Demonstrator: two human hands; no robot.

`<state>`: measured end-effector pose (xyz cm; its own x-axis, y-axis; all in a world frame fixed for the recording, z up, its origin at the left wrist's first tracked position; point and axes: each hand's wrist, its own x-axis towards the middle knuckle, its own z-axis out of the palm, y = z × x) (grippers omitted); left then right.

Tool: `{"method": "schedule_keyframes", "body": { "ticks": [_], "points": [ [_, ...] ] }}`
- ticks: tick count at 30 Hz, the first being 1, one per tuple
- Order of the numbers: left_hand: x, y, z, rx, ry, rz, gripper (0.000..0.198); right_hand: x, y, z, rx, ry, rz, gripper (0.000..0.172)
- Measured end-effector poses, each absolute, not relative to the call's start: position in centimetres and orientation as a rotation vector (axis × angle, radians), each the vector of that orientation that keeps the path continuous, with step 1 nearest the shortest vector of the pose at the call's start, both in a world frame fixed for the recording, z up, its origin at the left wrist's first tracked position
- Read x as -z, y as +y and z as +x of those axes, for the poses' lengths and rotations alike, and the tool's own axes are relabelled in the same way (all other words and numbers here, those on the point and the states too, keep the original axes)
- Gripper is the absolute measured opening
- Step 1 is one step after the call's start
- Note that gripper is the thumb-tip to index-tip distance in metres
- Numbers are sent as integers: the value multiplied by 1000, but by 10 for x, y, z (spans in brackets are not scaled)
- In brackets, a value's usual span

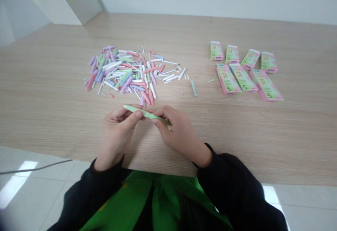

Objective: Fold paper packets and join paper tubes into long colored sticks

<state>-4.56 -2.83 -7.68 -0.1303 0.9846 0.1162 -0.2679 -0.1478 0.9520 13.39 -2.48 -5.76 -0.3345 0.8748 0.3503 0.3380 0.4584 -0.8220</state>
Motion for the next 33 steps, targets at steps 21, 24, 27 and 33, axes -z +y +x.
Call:
{"method": "schedule_keyframes", "body": {
  "ticks": [21,24,27,33],
  "points": [
    [79,-29,-50,-1421,1048,977,21,57,-25,133,-984,-1882,-1119,23],
    [79,-30,-49,-1417,1034,965,23,58,-26,134,-1024,-1787,-1176,21],
    [79,-30,-49,-1417,998,966,20,57,-23,137,-973,-1879,-1160,12],
    [78,-30,-48,-1404,985,971,19,55,-21,137,-963,-1980,-1104,16]
  ]
}}
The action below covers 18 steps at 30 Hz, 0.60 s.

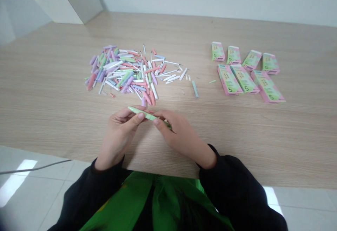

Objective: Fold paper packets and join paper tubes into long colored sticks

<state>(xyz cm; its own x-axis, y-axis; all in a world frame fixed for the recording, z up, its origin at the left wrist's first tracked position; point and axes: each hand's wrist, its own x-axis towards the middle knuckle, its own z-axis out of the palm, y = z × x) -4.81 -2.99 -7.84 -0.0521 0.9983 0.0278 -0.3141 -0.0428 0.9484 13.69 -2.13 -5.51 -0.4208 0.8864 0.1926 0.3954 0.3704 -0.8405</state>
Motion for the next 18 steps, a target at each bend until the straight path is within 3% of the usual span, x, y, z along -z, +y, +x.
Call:
{"method": "schedule_keyframes", "body": {
  "ticks": [3,7,12,18],
  "points": [
    [78,-30,-48,-1399,992,966,20,56,-25,135,-1000,-1878,-1153,24],
    [78,-30,-48,-1387,982,962,21,55,-24,136,-996,-1877,-1187,9],
    [79,-29,-48,-1402,988,971,18,54,-20,138,-969,-1997,-1088,16],
    [80,-29,-49,-1396,1001,971,19,55,-24,134,-932,-1965,-1106,12]
  ]
}}
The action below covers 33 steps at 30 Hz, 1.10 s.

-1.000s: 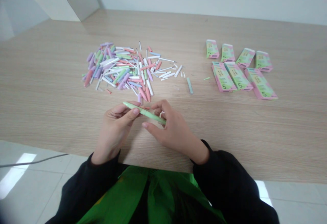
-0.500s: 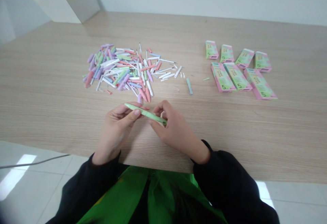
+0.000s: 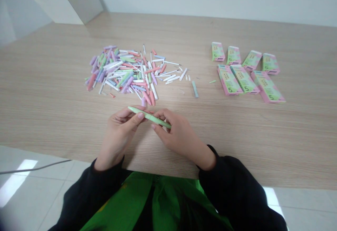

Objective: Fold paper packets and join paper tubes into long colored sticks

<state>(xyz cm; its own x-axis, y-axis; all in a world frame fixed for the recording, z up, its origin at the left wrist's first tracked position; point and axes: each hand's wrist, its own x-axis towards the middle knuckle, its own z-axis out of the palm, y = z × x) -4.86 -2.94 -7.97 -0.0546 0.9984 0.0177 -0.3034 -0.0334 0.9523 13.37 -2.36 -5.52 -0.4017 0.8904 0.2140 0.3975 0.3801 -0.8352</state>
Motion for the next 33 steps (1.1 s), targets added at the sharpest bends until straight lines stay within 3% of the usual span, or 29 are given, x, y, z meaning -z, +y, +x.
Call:
{"method": "schedule_keyframes", "body": {
  "ticks": [6,11,16,20,26,30,33],
  "points": [
    [72,-31,-48,-1390,1062,1054,19,54,-25,135,-950,-1924,-1102,12],
    [67,-32,-49,-1363,1067,1149,13,51,-23,137,-1211,-1908,-1022,32],
    [74,-31,-49,-1425,1057,1083,15,53,-25,132,-958,-1935,-1058,10],
    [76,-31,-48,-1425,1065,1049,19,56,-28,130,-825,-1925,-1089,8],
    [69,-34,-51,-1373,1047,1120,16,52,-27,134,-1114,-1841,-1061,12],
    [66,-35,-54,-1327,1015,1161,15,46,-23,135,-1343,-1840,-962,26],
    [66,-34,-52,-1343,1000,1173,14,48,-23,134,-1225,-1917,-1001,27]
  ]
}}
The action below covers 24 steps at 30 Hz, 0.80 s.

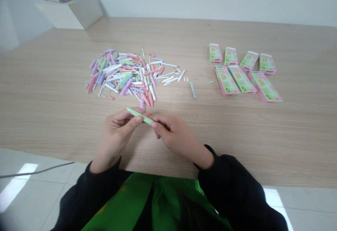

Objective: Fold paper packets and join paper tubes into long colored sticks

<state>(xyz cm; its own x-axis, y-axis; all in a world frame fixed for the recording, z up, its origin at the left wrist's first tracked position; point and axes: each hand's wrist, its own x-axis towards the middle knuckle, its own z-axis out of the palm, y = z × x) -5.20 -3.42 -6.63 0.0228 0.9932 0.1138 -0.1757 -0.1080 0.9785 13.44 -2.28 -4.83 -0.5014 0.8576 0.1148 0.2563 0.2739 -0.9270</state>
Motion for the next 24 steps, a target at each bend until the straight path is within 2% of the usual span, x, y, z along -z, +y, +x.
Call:
{"method": "schedule_keyframes", "body": {
  "ticks": [3,6,9,21,24],
  "points": [
    [69,-33,-50,-1398,1014,1166,12,54,-25,132,-1021,-1922,-1058,9],
    [71,-33,-49,-1419,1008,1130,13,57,-26,130,-920,-1889,-1108,17],
    [71,-34,-49,-1411,993,1115,13,59,-26,130,-889,-1895,-1109,6],
    [65,-34,-54,-1328,973,1245,12,51,-24,133,-1480,-1792,-959,24],
    [68,-35,-53,-1366,987,1237,10,52,-22,133,-1481,-1815,-951,22]
  ]
}}
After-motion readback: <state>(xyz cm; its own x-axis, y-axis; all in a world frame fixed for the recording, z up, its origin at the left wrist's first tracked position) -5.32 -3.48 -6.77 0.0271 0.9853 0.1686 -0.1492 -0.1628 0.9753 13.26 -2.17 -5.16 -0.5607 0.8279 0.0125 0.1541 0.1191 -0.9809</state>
